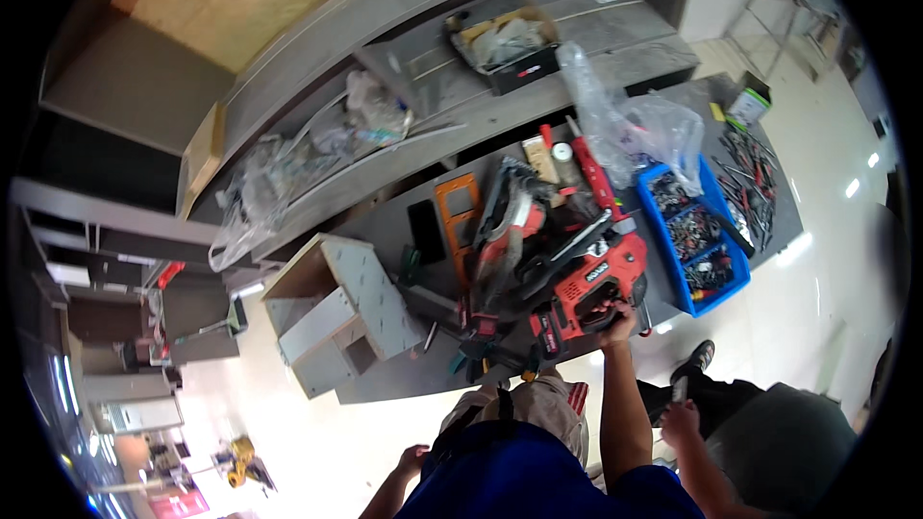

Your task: The person measures and marks a wooden cabinet frame using a digital caliper and a pencil, then uses a cordless drill to fasten a metal bracket to the frame. A second person assists by holding the bracket in place during drilling.

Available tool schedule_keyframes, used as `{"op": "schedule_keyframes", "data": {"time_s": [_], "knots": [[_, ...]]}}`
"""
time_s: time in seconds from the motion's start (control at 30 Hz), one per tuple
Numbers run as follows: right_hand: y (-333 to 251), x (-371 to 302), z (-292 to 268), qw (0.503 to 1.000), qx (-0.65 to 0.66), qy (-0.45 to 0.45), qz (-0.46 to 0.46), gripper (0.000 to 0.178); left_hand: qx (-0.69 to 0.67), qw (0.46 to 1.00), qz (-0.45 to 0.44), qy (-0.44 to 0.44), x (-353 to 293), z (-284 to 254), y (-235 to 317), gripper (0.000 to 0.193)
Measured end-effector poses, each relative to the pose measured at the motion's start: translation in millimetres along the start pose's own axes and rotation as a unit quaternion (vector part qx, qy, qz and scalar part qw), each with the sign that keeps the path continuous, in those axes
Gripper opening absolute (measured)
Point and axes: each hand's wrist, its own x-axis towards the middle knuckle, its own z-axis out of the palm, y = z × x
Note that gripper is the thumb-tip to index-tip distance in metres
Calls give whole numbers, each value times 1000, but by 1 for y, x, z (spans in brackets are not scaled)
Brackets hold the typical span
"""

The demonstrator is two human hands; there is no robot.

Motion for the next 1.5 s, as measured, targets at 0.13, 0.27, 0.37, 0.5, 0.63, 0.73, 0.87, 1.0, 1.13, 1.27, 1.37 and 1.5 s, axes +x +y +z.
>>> {"op": "schedule_keyframes", "data": {"time_s": [0.13,0.27,0.37,0.5,0.63,0.73,0.87,1.0,1.13,1.27,1.37,1.5], "knots": [[3,2,-1,991,-102,13,-89,30,-30,997,66,-8,30,7,8,36],[-32,-13,-4,874,-477,96,-15,56,156,967,116,163,55,9,80,28],[-54,-11,0,843,-537,15,44,61,105,962,113,224,76,-20,178,28],[-57,-10,16,832,-544,4,105,58,141,941,126,280,132,-37,246,28],[-47,-18,20,860,-495,9,125,52,105,947,107,286,158,-48,294,30],[-39,-26,10,895,-435,17,99,47,77,950,110,281,171,-53,295,29],[-39,-34,-8,915,-391,24,92,39,91,935,121,321,182,-57,321,26],[-17,-45,-13,919,-377,-9,113,41,-45,946,137,291,234,-97,294,26],[-26,-53,-72,910,-400,8,111,37,-220,953,172,117,229,-88,349,29],[-19,-78,-61,918,-371,52,128,29,-21,943,194,269,227,-56,277,23],[-28,-87,-45,943,-322,53,61,25,31,945,177,273,199,-36,157,22],[-87,-81,-65,942,-310,103,-83,24,193,970,126,71,111,32,72,33]]}}
